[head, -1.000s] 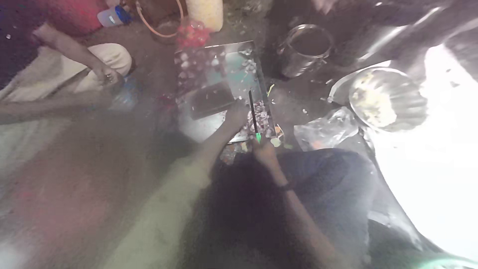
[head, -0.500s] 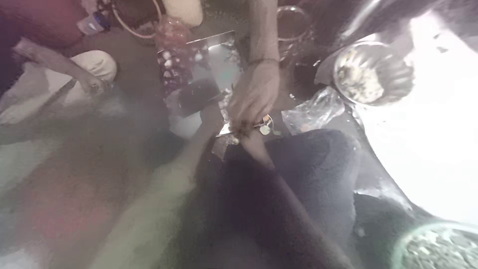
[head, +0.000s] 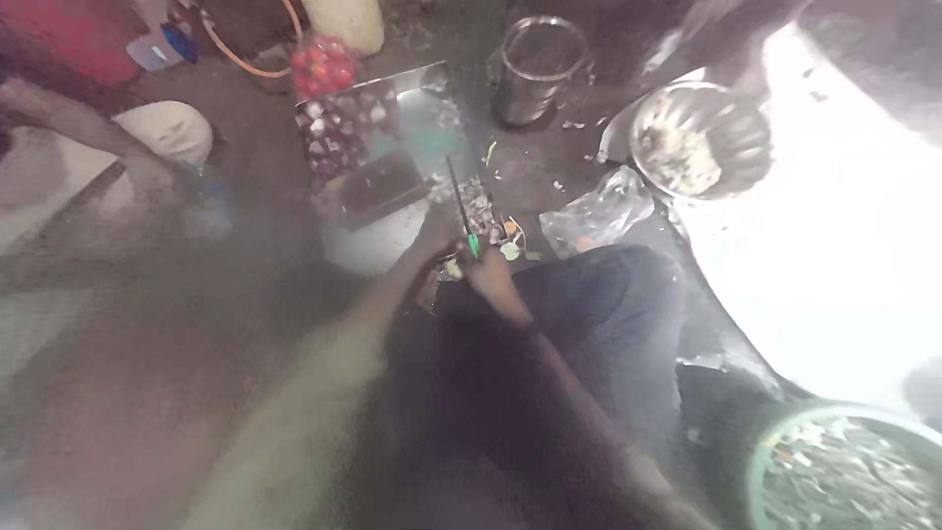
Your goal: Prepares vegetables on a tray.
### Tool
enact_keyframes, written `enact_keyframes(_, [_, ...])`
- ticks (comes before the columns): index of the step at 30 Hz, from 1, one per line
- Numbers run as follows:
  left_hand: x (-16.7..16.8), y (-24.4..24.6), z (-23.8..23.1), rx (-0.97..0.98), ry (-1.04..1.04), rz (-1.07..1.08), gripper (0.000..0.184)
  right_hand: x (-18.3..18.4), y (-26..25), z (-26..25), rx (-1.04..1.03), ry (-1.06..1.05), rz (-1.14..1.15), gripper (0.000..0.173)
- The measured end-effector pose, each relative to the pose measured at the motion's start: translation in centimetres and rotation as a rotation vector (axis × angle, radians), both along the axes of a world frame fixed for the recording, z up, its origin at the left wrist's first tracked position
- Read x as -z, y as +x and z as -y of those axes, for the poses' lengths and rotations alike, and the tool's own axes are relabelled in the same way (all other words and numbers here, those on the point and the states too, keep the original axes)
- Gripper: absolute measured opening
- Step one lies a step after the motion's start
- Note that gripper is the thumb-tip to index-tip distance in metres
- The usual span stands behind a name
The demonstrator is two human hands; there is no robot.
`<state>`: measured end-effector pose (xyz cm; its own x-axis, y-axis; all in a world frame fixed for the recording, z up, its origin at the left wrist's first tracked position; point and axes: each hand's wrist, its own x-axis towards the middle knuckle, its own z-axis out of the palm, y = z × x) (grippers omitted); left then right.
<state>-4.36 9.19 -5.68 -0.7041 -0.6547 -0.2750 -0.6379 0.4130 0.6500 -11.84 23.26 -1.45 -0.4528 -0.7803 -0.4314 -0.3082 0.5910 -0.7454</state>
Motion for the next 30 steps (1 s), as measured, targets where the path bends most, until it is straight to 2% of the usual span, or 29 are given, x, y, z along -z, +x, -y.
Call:
enact_keyframes(2, [-0.4, -0.4, 0.6, -0.018, 0.025, -0.031, 0.051, -0.2, -0.1, 0.1, 0.019, -0.006, -0.015, 0.041])
enact_keyframes(4, [-1.1, -0.7, 1.4, -0.068, -0.112, 0.04, 0.046, -0.4, -0.2, 0.1, 0.021, 0.007, -0.025, 0.039])
enact_keyframes(7, [-1.8, -1.1, 3.0, -0.106, -0.311, 0.113, 0.056, -0.3, -0.2, 0.2, 0.025, -0.009, -0.011, 0.037])
enact_keyframes(10, [-1.6, -2.0, 4.1, -0.027, -0.391, 0.232, 0.057, 0.2, -0.1, 0.1, 0.039, -0.058, 0.02, 0.037])
enact_keyframes(12, [-1.7, -3.1, 4.1, -0.003, -0.389, 0.354, 0.061, 0.4, 0.0, 0.1, 0.035, -0.072, 0.02, 0.038])
enact_keyframes(15, [-2.4, -4.6, 3.2, -0.115, -0.247, 0.404, 0.056, 0.1, -0.1, 0.1, 0.028, -0.039, 0.001, 0.039])
enact_keyframes(18, [-3.2, -4.1, 0.6, -0.182, -0.144, 0.301, 0.056, -0.4, -0.3, 0.2, 0.015, 0.002, -0.009, 0.042])
enact_keyframes(22, [0.6, -3.2, 0.1, -0.206, -0.155, 0.111, 0.059, -0.7, -0.2, 0.3, 0.004, -0.009, -0.009, 0.047])
enact_keyframes(27, [-1.3, -2.8, 0.8, -0.095, 0.055, 0.031, 0.063, -0.7, 0.2, 0.1, -0.02, -0.015, -0.041, 0.049])
enact_keyframes(30, [-0.3, -3.1, 0.6, -0.037, 0.116, -0.207, 0.062, -0.6, 0.1, 0.1, 0.004, -0.031, -0.044, 0.049])
